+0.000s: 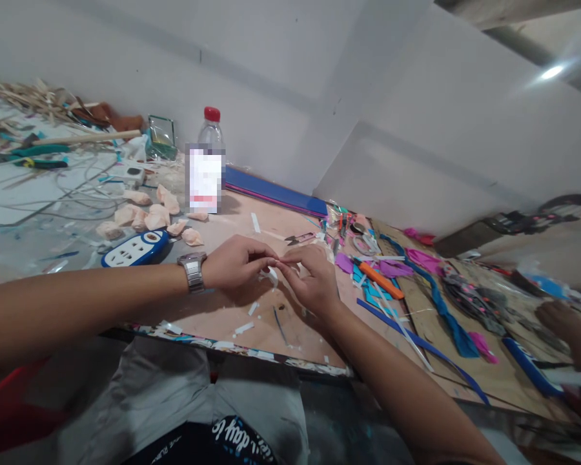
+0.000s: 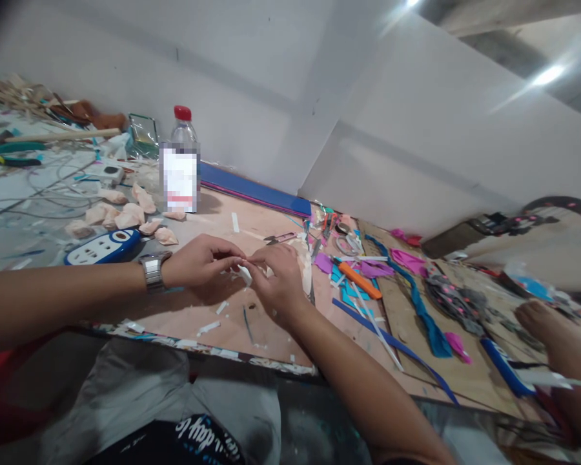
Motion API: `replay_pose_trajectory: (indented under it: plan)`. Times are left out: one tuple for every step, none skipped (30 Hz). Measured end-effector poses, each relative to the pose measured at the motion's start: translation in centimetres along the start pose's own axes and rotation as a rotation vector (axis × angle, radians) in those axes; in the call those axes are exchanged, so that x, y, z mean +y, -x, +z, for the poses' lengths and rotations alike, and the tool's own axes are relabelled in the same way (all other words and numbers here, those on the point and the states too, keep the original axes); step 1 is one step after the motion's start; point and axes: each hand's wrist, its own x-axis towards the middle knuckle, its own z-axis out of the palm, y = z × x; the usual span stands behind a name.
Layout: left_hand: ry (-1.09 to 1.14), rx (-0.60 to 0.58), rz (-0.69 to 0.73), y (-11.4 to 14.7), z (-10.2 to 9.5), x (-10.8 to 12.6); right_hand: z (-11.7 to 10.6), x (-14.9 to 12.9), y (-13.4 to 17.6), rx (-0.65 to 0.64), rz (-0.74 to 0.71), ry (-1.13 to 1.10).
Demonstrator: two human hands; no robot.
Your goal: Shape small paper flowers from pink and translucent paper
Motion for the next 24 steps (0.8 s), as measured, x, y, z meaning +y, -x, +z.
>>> replay_pose_trajectory:
  plan:
    - [0.0, 0.001, -0.005, -0.02, 0.0, 0.0, 0.02, -0.04, -0.02, 0.002, -0.006, 0.007]
    - [0.002, -0.001, -0.01, -0.05, -0.02, 0.01, 0.04, -0.07, -0.03, 0.005, -0.014, 0.013]
    - [0.005, -0.002, -0.014, -0.07, -0.04, 0.03, 0.08, -0.1, -0.04, 0.008, -0.019, 0.017]
    - [0.007, -0.006, -0.02, -0.09, -0.07, 0.04, 0.12, -0.12, -0.04, 0.011, -0.019, 0.018]
    - [0.009, -0.011, -0.026, -0.11, -0.09, 0.05, 0.17, -0.12, -0.02, 0.009, -0.014, 0.017]
    - [0.01, -0.016, -0.031, -0.12, -0.12, 0.06, 0.23, -0.11, 0.0, 0.004, -0.006, 0.018]
    - [0.011, -0.019, -0.036, -0.14, -0.13, 0.06, 0.28, -0.09, 0.03, -0.003, 0.003, 0.02]
    - [0.017, -0.021, -0.04, -0.15, -0.13, 0.06, 0.33, -0.06, 0.07, -0.009, 0.008, 0.023]
    - [0.027, -0.023, -0.047, -0.16, -0.12, 0.05, 0.37, -0.02, 0.11, -0.014, 0.011, 0.027]
    - [0.039, -0.02, -0.056, -0.17, -0.1, 0.03, 0.4, 0.01, 0.15, -0.018, 0.013, 0.031]
    - [0.051, -0.012, -0.067, -0.18, -0.08, -0.01, 0.42, 0.04, 0.18, -0.022, 0.012, 0.036]
    - [0.059, 0.0, -0.079, -0.19, -0.05, -0.05, 0.43, 0.05, 0.2, -0.026, 0.011, 0.037]
    - [0.063, 0.014, -0.091, -0.2, -0.01, -0.09, 0.42, 0.04, 0.21, -0.03, 0.009, 0.036]
    - [0.065, 0.025, -0.099, -0.21, 0.02, -0.14, 0.4, 0.03, 0.21, -0.031, 0.005, 0.032]
    - [0.068, 0.033, -0.103, -0.2, 0.06, -0.17, 0.37, 0.0, 0.19, -0.029, 0.0, 0.027]
    - [0.073, 0.033, -0.103, -0.2, 0.1, -0.19, 0.33, -0.04, 0.17, -0.026, -0.003, 0.021]
    - [0.078, 0.03, -0.102, -0.18, 0.13, -0.19, 0.29, -0.08, 0.14, -0.021, -0.005, 0.016]
    - [0.085, 0.026, -0.099, -0.17, 0.15, -0.18, 0.24, -0.13, 0.12, -0.014, -0.005, 0.016]
    - [0.092, 0.026, -0.095, -0.16, 0.16, -0.15, 0.2, -0.16, 0.1, -0.008, -0.003, 0.016]
    - [0.101, 0.025, -0.091, -0.16, 0.16, -0.11, 0.16, -0.2, 0.09, -0.004, 0.001, 0.016]
    - [0.112, 0.023, -0.09, -0.17, 0.15, -0.07, 0.13, -0.22, 0.1, -0.002, 0.007, 0.017]
    - [0.126, 0.02, -0.092, -0.19, 0.12, -0.03, 0.11, -0.23, 0.11, 0.002, 0.012, 0.016]
    - [0.142, 0.016, -0.097, -0.21, 0.1, 0.02, 0.11, -0.24, 0.14, 0.006, 0.018, 0.012]
    - [0.158, 0.011, -0.104, -0.25, 0.08, 0.06, 0.13, -0.23, 0.18, 0.013, 0.023, 0.007]
